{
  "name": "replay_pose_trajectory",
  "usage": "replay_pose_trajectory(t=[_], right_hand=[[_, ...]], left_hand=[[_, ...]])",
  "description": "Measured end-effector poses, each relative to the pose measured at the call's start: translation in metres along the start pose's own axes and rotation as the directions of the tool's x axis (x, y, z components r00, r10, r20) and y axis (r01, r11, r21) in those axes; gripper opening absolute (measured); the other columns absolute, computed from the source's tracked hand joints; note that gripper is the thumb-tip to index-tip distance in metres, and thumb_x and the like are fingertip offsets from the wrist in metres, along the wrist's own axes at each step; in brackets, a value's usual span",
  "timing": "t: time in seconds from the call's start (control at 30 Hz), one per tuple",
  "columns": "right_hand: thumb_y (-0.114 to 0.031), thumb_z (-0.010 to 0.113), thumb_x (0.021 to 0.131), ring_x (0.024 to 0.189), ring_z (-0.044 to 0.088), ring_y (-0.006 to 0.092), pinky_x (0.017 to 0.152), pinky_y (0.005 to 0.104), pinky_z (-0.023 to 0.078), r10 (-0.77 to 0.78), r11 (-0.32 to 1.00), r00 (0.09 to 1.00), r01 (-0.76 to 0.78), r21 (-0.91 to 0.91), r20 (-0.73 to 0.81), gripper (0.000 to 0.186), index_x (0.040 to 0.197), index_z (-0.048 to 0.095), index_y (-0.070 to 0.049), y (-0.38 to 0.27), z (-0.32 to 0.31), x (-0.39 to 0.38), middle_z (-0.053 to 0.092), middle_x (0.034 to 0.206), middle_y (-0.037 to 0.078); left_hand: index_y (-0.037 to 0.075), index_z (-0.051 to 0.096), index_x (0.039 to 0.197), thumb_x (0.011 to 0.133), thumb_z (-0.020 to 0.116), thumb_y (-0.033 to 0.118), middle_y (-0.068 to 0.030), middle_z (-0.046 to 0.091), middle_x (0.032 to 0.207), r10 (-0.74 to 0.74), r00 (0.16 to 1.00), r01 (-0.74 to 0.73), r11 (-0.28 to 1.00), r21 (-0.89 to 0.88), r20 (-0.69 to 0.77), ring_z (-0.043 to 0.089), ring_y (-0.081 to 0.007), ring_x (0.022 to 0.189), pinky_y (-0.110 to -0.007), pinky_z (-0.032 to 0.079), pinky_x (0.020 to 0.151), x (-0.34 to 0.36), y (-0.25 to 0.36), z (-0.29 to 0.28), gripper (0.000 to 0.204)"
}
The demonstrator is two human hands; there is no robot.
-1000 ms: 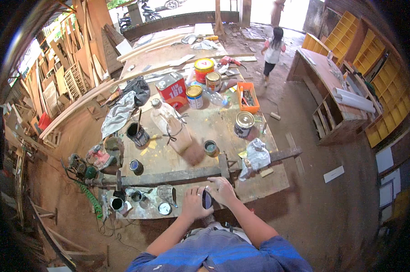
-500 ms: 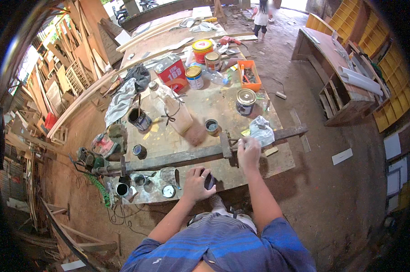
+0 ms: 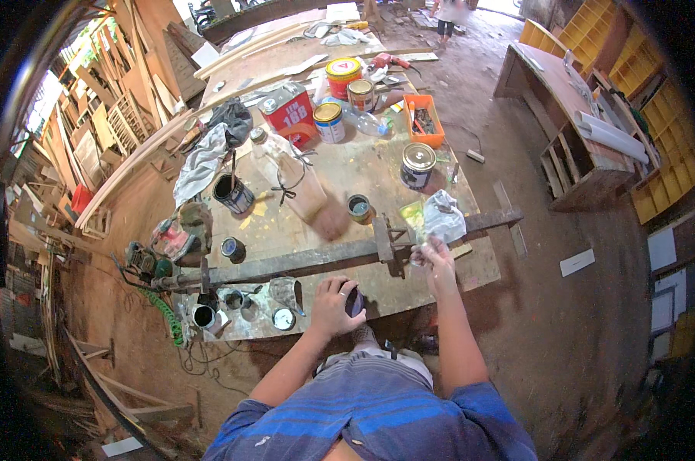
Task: The person wipes a staining cloth into a container of dark liquid, then applies it to several long wooden boards.
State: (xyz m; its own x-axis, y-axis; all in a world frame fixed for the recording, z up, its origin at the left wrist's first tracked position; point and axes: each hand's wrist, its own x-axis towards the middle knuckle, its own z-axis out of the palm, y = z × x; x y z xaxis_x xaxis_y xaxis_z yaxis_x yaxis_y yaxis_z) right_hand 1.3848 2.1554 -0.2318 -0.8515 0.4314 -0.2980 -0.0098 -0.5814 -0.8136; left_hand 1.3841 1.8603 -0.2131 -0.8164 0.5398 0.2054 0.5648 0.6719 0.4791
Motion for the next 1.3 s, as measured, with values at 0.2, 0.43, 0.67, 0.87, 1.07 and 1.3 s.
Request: replay_pose_trajectory(t=[0.2, 0.43, 0.67, 0.87, 1.07, 1.3], right_hand=[[-0.013, 0.069, 0.101, 0.073, 0.059, 0.0109, 0.059, 0.0243, 0.047, 0.356, 0.928, 0.904, -0.312, -0.202, 0.236, 0.035, 0.131, 0.053, -0.009, 0.010, -0.035, -0.057, 0.063, 0.089, 0.003], [-0.023, 0.060, 0.109, 0.069, 0.058, 0.0082, 0.055, 0.0249, 0.048, 0.374, 0.900, 0.865, -0.251, -0.357, 0.335, 0.024, 0.129, 0.061, -0.009, 0.034, -0.012, -0.101, 0.058, 0.085, -0.001], [-0.027, 0.055, 0.112, 0.068, 0.055, 0.0097, 0.063, 0.0283, 0.050, 0.539, 0.761, 0.749, -0.236, -0.604, 0.386, 0.024, 0.117, 0.061, -0.003, -0.017, 0.047, -0.129, 0.061, 0.081, 0.002], [-0.028, 0.056, 0.111, 0.070, 0.057, 0.0127, 0.064, 0.0329, 0.050, 0.497, 0.723, 0.723, -0.040, -0.690, 0.480, 0.029, 0.105, 0.063, 0.000, -0.011, 0.054, -0.125, 0.063, 0.082, 0.005], [-0.028, 0.056, 0.111, 0.067, 0.053, 0.0097, 0.061, 0.0301, 0.047, 0.550, 0.756, 0.686, -0.166, -0.633, 0.477, 0.027, 0.106, 0.064, -0.003, -0.004, 0.053, -0.121, 0.059, 0.080, 0.000], [-0.029, 0.056, 0.112, 0.068, 0.053, 0.0045, 0.055, 0.0226, 0.048, 0.635, 0.726, 0.610, -0.261, -0.637, 0.474, 0.027, 0.119, 0.065, -0.004, 0.004, 0.046, -0.115, 0.058, 0.085, -0.003]], left_hand=[[0.010, 0.061, 0.132, 0.068, 0.086, 0.040, -0.0168, 0.059, 0.132, -0.016, 1.000, 0.015, 0.998, 0.068, 0.026, 0.052, -0.0399, 0.128, -0.055, 0.041, 0.111, 0.002, 0.006, 0.005, 0.076], [0.008, 0.059, 0.136, 0.066, 0.089, 0.032, -0.0188, 0.061, 0.132, -0.125, 0.991, 0.133, 0.970, -0.203, 0.053, 0.056, -0.0400, 0.128, -0.052, 0.045, 0.112, -0.002, -0.011, -0.015, 0.080], [0.007, 0.058, 0.137, 0.066, 0.091, 0.025, -0.0216, 0.060, 0.136, -0.054, 0.995, 0.013, 0.894, -0.448, -0.079, 0.061, -0.0377, 0.125, -0.049, 0.048, 0.110, -0.016, -0.001, -0.061, 0.080], [0.008, 0.057, 0.138, 0.066, 0.091, 0.028, -0.0219, 0.060, 0.136, -0.028, 0.996, -0.004, 0.927, -0.374, -0.081, 0.059, -0.0373, 0.128, -0.049, 0.047, 0.111, -0.013, 0.016, -0.084, 0.082], [0.008, 0.059, 0.134, 0.063, 0.089, 0.023, -0.0207, 0.061, 0.134, -0.011, 0.993, -0.027, 0.952, -0.305, -0.121, 0.060, -0.0384, 0.123, -0.050, 0.049, 0.107, -0.009, 0.019, -0.085, 0.078], [0.009, 0.058, 0.133, 0.062, 0.090, 0.022, -0.0205, 0.060, 0.133, -0.008, 0.997, -0.017, 0.950, -0.310, -0.081, 0.060, -0.0375, 0.123, -0.049, 0.049, 0.106, -0.008, 0.017, -0.077, 0.079]])
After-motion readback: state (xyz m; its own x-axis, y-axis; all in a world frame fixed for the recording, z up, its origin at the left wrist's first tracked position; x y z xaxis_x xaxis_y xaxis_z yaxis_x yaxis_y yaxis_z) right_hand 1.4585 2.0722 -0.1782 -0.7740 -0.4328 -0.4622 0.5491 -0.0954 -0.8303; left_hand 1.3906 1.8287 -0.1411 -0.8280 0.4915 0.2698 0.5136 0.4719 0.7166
